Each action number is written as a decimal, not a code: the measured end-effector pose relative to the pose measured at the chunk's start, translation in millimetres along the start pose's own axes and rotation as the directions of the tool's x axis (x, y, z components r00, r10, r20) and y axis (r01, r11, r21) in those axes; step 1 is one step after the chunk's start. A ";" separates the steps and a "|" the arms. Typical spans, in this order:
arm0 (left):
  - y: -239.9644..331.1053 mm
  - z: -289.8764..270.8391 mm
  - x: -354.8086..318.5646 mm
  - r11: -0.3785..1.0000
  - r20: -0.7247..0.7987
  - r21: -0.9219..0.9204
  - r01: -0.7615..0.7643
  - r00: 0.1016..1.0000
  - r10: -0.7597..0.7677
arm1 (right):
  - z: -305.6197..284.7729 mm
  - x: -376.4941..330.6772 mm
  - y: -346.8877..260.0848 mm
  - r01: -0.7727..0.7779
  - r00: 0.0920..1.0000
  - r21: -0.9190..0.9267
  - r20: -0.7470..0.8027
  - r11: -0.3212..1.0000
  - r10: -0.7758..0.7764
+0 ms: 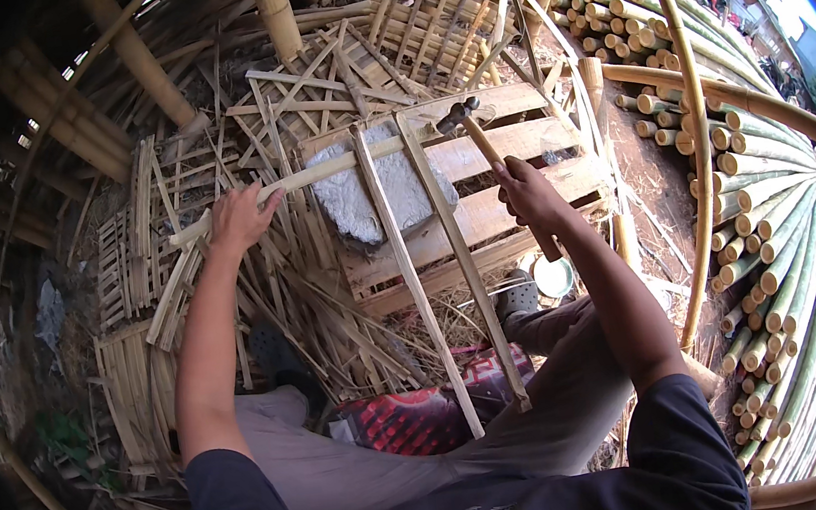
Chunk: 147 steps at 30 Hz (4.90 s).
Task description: The person hammers a nail into a thin bamboo strip to secure it to a wooden frame and then weaves another bamboo strip through the structure by hand.
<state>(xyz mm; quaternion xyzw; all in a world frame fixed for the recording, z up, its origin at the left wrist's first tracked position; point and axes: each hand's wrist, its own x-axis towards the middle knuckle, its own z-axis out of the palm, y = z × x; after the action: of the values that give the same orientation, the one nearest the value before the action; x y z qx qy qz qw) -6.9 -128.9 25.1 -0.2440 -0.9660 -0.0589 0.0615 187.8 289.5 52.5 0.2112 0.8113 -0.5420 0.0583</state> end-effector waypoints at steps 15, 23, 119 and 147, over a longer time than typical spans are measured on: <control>7.5 15.5 3.5 0.976 -0.155 -0.128 -0.177 0.975 0.157 | 24.4 51.3 21.5 -0.657 0.753 0.649 0.593 0.383 0.286; 2.7 18.6 2.9 0.984 -0.120 -0.124 -0.130 0.986 0.116 | 24.6 52.2 14.7 -0.686 0.724 0.653 0.655 0.321 0.215; 47.5 -13.3 8.6 0.997 -0.088 0.010 -0.073 0.993 0.074 | -15.1 1.0 47.9 -0.202 0.973 0.354 0.180 0.913 0.145; 37.1 -8.5 1.4 0.997 -0.031 -0.080 0.009 0.999 -0.012 | -14.5 -55.6 -35.2 0.256 0.958 0.254 -0.195 0.933 -0.210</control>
<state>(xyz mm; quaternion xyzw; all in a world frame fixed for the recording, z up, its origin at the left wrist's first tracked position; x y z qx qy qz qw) 10.4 -97.1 36.7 -0.2403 -0.9631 -0.1014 0.0666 225.7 275.6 106.4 0.1633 0.7489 -0.6338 -0.1040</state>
